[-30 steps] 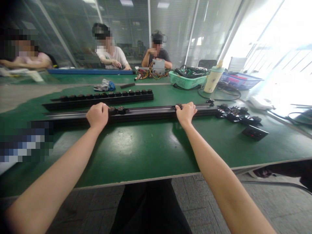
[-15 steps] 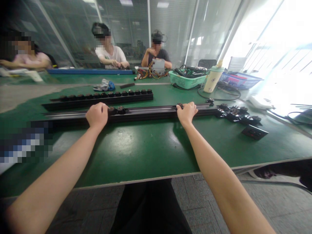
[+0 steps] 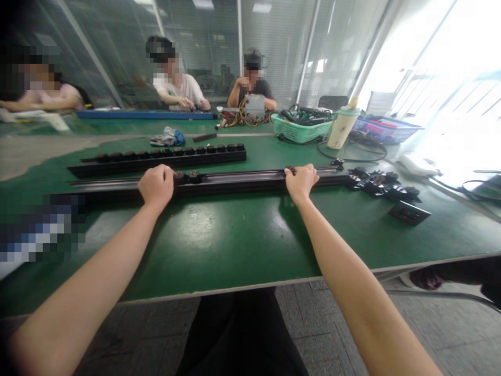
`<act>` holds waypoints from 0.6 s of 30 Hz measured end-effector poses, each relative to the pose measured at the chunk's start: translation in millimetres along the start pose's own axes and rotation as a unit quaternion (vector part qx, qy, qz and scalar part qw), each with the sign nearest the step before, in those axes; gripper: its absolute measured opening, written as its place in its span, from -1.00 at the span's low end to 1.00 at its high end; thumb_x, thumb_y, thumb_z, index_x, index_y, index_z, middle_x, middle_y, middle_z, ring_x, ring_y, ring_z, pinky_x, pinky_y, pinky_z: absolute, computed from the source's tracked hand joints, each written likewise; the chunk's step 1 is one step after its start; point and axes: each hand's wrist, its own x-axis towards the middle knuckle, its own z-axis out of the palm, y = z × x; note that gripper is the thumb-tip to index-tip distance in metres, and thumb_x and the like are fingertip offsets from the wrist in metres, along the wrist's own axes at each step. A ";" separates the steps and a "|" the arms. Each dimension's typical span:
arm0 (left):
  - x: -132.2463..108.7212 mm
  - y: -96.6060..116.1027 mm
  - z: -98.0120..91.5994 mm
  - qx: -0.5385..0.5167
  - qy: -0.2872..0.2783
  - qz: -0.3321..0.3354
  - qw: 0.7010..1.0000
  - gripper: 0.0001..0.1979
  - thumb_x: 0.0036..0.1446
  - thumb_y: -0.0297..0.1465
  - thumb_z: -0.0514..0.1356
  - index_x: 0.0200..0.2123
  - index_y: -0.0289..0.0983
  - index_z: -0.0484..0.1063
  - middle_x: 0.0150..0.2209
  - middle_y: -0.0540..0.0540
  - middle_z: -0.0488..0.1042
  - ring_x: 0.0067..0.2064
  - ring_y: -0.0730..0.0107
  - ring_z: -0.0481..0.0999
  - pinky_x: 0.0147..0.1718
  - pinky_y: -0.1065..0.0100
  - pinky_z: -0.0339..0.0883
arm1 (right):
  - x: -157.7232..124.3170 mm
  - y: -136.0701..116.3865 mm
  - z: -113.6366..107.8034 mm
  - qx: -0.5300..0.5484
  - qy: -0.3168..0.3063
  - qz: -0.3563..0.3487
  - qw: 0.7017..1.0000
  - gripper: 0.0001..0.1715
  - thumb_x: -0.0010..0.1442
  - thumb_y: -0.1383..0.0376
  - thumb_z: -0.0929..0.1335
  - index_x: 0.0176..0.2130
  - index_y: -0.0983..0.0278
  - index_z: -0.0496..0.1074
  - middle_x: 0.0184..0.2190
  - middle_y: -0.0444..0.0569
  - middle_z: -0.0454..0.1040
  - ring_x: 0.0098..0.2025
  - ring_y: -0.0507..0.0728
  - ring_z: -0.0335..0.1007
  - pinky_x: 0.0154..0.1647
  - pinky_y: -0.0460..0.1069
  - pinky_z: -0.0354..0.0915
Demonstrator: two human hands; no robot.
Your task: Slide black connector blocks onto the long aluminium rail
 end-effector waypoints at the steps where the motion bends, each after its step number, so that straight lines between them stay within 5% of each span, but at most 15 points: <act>1: 0.0 0.0 0.0 0.000 0.000 -0.001 1.000 -0.59 0.38 -0.26 -0.13 -0.17 -0.21 0.51 -0.17 -0.24 0.56 -0.06 0.07 0.50 -0.22 0.22 0.20 | 0.2 0.3 0.2 0.001 0.002 0.001 1.000 -0.67 0.20 0.14 0.36 -0.23 0.33 0.58 -0.04 0.22 0.40 0.07 0.36 0.22 0.15 0.28 0.10; 18: -0.2 0.5 -0.5 -0.001 -0.001 -0.007 1.000 -0.59 0.38 -0.26 -0.13 -0.16 -0.21 0.51 -0.16 -0.25 0.56 -0.05 0.06 0.49 -0.21 0.22 0.21 | 2.8 3.8 -0.2 -0.002 0.005 0.011 1.000 -0.66 0.20 0.14 0.36 -0.20 0.34 0.59 -0.05 0.22 0.39 0.08 0.37 0.22 0.15 0.30 0.11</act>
